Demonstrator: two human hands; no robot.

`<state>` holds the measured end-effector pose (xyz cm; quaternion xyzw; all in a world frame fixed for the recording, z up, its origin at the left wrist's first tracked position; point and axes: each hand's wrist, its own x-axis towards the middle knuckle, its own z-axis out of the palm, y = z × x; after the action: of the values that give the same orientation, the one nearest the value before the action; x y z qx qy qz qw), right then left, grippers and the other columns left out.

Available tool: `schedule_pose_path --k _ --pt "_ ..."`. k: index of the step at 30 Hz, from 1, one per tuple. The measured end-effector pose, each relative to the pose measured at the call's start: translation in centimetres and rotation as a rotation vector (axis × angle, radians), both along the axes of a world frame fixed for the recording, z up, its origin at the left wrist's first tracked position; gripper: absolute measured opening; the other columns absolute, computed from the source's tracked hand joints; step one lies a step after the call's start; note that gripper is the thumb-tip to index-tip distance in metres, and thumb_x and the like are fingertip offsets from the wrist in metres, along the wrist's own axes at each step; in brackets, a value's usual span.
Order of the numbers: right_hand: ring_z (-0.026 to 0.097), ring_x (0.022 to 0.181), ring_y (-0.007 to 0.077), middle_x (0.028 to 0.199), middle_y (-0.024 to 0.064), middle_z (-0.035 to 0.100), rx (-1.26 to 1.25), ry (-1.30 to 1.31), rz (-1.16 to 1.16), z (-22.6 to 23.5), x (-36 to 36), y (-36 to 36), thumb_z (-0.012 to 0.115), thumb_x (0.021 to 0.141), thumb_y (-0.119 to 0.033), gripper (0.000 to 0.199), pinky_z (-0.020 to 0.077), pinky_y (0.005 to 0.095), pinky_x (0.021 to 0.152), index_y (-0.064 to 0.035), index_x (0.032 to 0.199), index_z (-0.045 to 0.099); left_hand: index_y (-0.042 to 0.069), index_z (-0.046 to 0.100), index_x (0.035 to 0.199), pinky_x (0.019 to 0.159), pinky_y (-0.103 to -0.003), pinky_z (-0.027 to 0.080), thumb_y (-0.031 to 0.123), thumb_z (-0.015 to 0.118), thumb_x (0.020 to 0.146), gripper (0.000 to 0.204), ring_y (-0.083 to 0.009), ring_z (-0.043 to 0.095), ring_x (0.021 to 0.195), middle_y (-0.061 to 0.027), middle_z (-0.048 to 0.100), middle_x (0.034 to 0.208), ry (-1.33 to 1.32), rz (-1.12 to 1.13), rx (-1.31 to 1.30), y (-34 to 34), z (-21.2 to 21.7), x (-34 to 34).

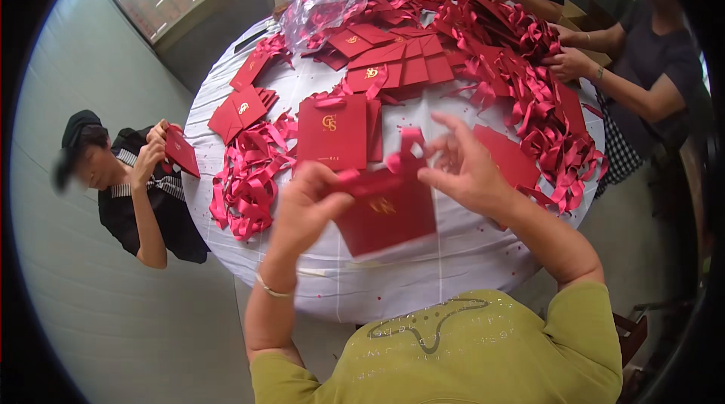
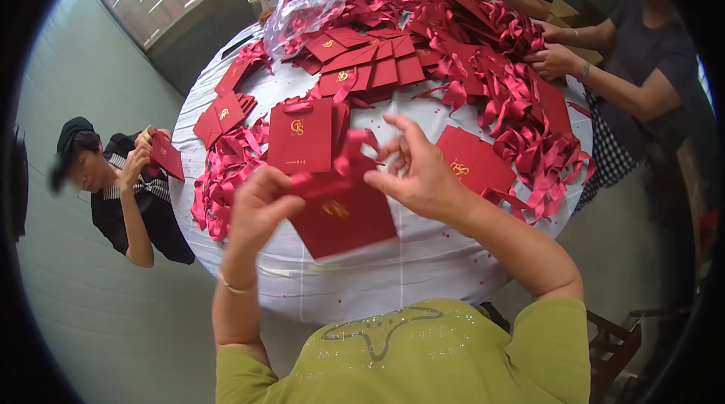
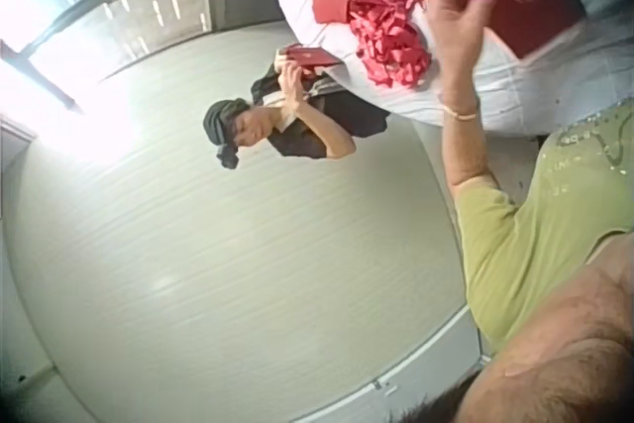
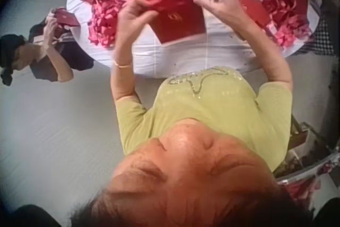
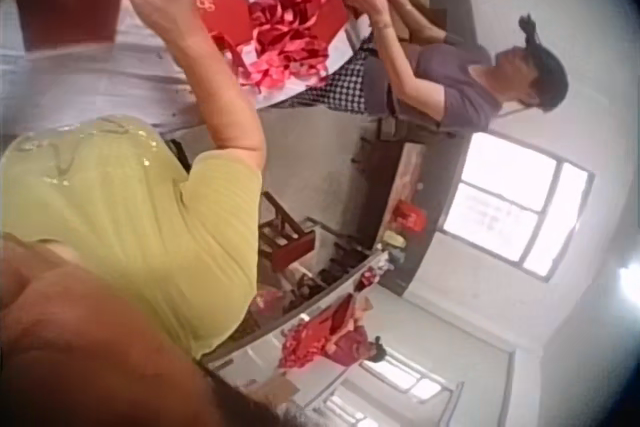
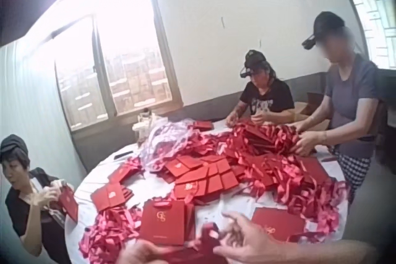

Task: The person attaches ribbon handles to paper gift bags by threading ribbon strips through the slots on each bag by hand.

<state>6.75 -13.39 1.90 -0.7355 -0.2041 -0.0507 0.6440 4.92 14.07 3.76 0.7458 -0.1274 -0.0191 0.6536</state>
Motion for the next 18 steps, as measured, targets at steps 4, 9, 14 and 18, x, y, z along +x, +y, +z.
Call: schedule_pose_path --k 4,9,14,18 --pt "0.056 0.075 0.0076 0.101 0.0079 0.058 0.130 -0.041 0.022 1.6 1.9 -0.7 0.073 0.084 -0.010 0.069 0.0485 0.0224 0.064 -0.0017 0.139 0.033 0.002 0.054 0.098 0.068 -0.021 0.046 -0.006 0.066 0.080 0.023 -0.0072 0.057 0.079 -0.0011 0.059 0.086 -0.379 0.169 0.186 3.8 6.3 5.3" --pt "0.062 0.078 0.0169 0.100 0.0114 0.060 -0.243 -0.126 -0.190 0.7 0.9 -4.0 0.074 0.080 -0.012 0.058 0.0516 0.0292 0.070 0.0005 0.129 0.045 -0.003 0.055 0.115 0.091 -0.033 0.050 -0.001 0.072 0.077 0.041 -0.0230 0.062 0.106 -0.0149 0.062 0.113 -0.349 0.254 0.467 9.0 1.8 13.2" --pt "0.054 0.111 0.0378 0.117 0.0211 0.059 -0.882 -0.309 -0.293 -1.1 -1.5 -8.0 0.084 0.064 -0.046 0.086 0.0429 0.0453 0.097 0.0033 0.126 0.051 -0.003 0.054 0.120 0.102 -0.043 0.042 0.003 0.074 0.073 0.051 -0.0414 0.051 0.119 -0.0242 0.055 0.125 -0.796 0.448 0.866 2.8 -3.1 10.7" --pt "0.049 0.117 0.0400 0.124 0.0244 0.053 -1.029 -0.160 -0.263 -1.3 -2.9 -7.7 0.087 0.053 -0.051 0.106 0.0366 0.0479 0.103 0.0041 0.133 0.043 0.001 0.058 0.106 0.095 -0.044 0.045 0.004 0.074 0.071 0.039 -0.0389 0.056 0.111 -0.0206 0.060 0.116 -0.846 0.094 0.699 -4.9 -2.7 7.0"
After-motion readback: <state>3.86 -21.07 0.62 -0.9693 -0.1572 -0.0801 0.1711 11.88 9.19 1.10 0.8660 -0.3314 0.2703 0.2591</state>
